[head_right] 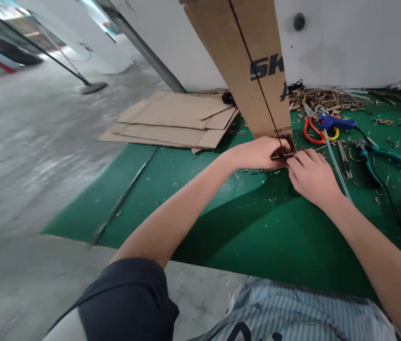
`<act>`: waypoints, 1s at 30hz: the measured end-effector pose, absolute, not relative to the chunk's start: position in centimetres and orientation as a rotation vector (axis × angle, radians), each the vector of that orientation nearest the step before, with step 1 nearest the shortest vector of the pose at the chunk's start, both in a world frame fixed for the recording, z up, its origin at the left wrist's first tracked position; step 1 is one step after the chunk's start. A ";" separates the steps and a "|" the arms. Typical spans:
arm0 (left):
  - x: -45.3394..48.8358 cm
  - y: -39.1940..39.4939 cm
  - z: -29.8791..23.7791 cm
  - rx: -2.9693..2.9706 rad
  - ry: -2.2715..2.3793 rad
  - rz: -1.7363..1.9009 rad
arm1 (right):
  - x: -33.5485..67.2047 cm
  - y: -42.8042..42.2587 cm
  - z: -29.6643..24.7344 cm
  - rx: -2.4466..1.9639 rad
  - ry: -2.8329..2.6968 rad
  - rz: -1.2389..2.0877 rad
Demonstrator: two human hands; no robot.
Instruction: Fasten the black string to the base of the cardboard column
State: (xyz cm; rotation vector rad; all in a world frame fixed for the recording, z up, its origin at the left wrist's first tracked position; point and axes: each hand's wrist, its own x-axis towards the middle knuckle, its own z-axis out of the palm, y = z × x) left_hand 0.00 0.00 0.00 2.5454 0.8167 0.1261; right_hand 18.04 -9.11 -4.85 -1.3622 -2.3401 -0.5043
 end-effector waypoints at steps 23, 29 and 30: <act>-0.3 0.0 0.5 2.420 0.783 0.206 | 17.0 -7.8 -5.2 -1.672 -1.996 -0.315; -0.6 -0.1 0.1 2.377 0.678 0.308 | 17.0 -7.4 -4.8 -1.736 -1.842 -0.056; -0.6 -0.1 0.1 2.369 0.638 0.303 | 17.0 -7.4 -4.7 -1.737 -1.828 -0.031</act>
